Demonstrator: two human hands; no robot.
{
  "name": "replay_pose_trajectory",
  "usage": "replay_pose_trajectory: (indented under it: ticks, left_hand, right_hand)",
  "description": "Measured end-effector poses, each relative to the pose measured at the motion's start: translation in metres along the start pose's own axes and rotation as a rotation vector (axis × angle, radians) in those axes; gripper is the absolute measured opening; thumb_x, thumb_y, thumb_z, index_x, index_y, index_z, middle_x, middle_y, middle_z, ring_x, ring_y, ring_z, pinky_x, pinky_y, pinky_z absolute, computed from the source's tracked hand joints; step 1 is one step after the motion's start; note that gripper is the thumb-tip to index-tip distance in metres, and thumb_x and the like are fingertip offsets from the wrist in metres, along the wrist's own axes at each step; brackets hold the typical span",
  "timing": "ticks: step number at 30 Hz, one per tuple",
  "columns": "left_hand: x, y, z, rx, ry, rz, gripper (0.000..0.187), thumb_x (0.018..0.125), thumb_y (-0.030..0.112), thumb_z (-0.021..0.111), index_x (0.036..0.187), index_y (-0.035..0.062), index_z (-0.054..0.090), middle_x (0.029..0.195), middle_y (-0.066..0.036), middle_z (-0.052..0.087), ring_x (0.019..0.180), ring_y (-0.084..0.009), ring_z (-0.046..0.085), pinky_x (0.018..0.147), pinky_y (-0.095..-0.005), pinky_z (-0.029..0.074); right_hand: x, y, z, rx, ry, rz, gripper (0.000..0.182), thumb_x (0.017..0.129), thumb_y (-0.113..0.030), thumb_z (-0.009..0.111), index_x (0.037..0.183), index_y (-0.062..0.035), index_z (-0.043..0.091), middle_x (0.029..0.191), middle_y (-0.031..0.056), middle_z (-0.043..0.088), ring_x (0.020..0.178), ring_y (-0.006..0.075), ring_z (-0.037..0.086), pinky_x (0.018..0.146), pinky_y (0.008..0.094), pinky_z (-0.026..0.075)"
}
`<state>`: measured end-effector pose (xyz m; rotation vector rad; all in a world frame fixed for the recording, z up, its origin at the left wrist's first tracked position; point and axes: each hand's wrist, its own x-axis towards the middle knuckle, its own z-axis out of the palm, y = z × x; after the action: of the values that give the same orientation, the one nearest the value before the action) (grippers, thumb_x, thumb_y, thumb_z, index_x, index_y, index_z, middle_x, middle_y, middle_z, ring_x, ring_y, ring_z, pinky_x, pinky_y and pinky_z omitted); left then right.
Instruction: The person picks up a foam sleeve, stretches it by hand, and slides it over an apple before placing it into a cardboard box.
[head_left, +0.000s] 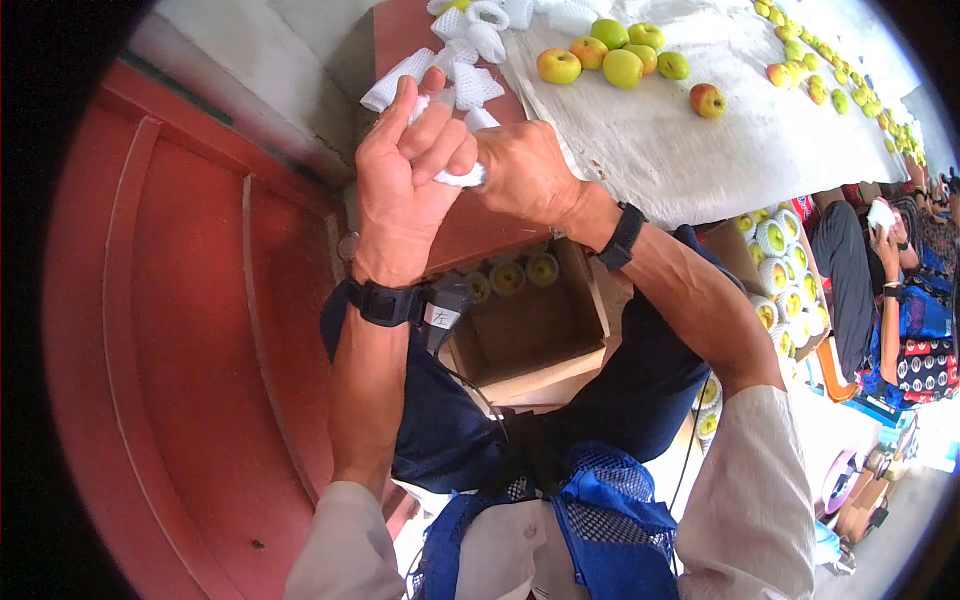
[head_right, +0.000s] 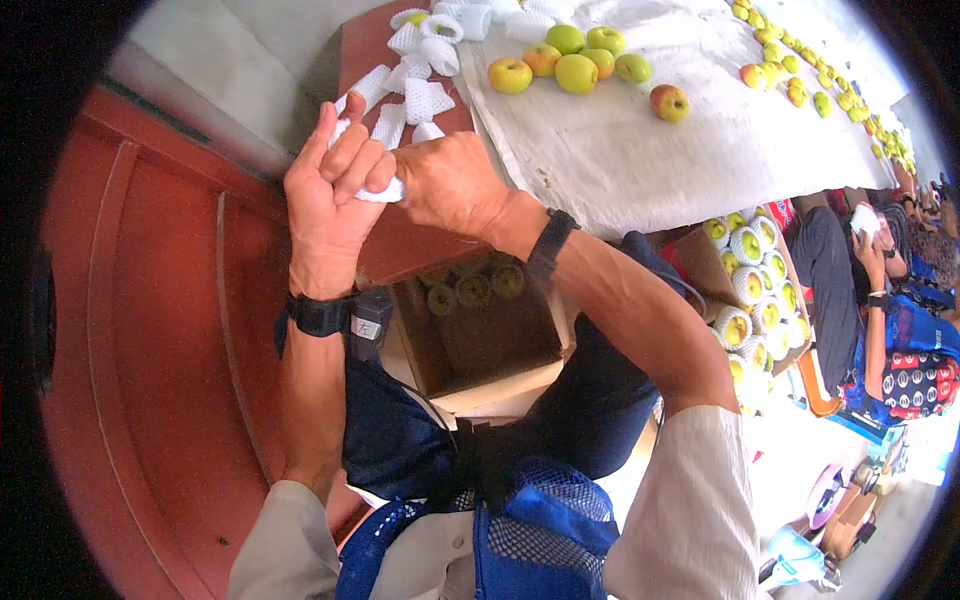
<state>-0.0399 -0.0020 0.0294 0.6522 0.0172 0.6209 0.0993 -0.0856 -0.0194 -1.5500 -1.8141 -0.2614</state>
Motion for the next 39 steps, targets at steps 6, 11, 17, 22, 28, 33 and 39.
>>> replay_pose_trajectory:
  ticks: [6,11,17,22,28,33,39]
  left_hand:
    - [0.003,0.006,0.014,0.334,0.223,0.167,0.030,0.109,0.032,0.053,0.117,0.0035,0.058,0.060,0.008,0.030,0.048,-0.0048,0.026,0.057,-0.0266,0.032]
    - [0.000,0.049,-0.011,0.375,0.353,0.372,0.030,0.104,0.033,0.065,0.109,0.0040,0.058,0.067,0.006,0.037,0.053,-0.0060,0.034,0.056,-0.0271,0.035]
    - [-0.003,0.052,-0.015,0.360,0.409,0.347,0.026,0.099,0.030,0.074,0.095,0.0111,0.056,0.068,0.006,0.042,0.056,-0.0063,0.039,0.056,-0.0277,0.036]
    - [-0.003,0.053,-0.015,0.369,0.418,0.342,0.028,0.100,0.032,0.072,0.102,0.0097,0.055,0.067,0.006,0.043,0.055,-0.0063,0.040,0.056,-0.0270,0.038]
    - [-0.002,0.050,-0.013,0.382,0.422,0.310,0.036,0.099,0.033,0.073,0.114,0.0057,0.056,0.066,0.007,0.043,0.055,-0.0054,0.041,0.057,-0.0260,0.039]
    - [0.000,0.050,-0.014,0.377,0.430,0.286,0.032,0.098,0.032,0.074,0.112,0.0067,0.059,0.065,0.007,0.043,0.055,-0.0050,0.041,0.057,-0.0264,0.039]
    - [-0.003,0.049,-0.018,0.367,0.447,0.314,0.022,0.098,0.022,0.073,0.110,0.0070,0.064,0.069,0.006,0.048,0.057,-0.0062,0.045,0.060,-0.0266,0.041]
  right_hand:
    - [0.004,-0.011,0.017,0.095,0.009,0.047,0.025,0.078,-0.016,0.072,0.100,-0.0071,0.063,0.086,0.0158,0.070,0.081,0.0392,0.069,0.070,0.0482,0.056]
    - [-0.002,0.023,0.021,0.145,-0.036,0.099,0.048,0.088,-0.023,0.073,0.129,-0.0059,0.055,0.098,0.0201,0.070,0.099,0.0418,0.068,0.083,0.0490,0.055]
    - [0.024,0.085,0.004,0.240,-0.027,0.601,0.040,0.091,-0.020,0.071,0.125,-0.0020,0.063,0.110,0.0177,0.074,0.099,0.0274,0.072,0.088,0.0359,0.056]
    - [0.032,0.100,0.024,0.282,-0.084,0.541,0.034,0.091,-0.023,0.068,0.114,0.0016,0.070,0.108,0.0187,0.075,0.098,0.0266,0.072,0.088,0.0342,0.056]
    - [0.067,0.084,0.050,0.158,-0.102,0.729,0.047,0.087,-0.036,0.072,0.115,0.0005,0.070,0.109,0.0218,0.074,0.102,0.0361,0.072,0.091,0.0442,0.054]
    - [0.072,0.094,0.079,-0.004,-0.110,0.784,0.056,0.080,-0.035,0.076,0.117,0.0056,0.067,0.111,0.0282,0.072,0.106,0.0410,0.071,0.090,0.0471,0.054]
    - [0.061,0.120,0.053,0.637,-0.111,0.917,0.038,0.080,-0.021,0.075,0.112,0.0004,0.069,0.095,0.0105,0.071,0.079,0.0183,0.067,0.063,0.0301,0.052]
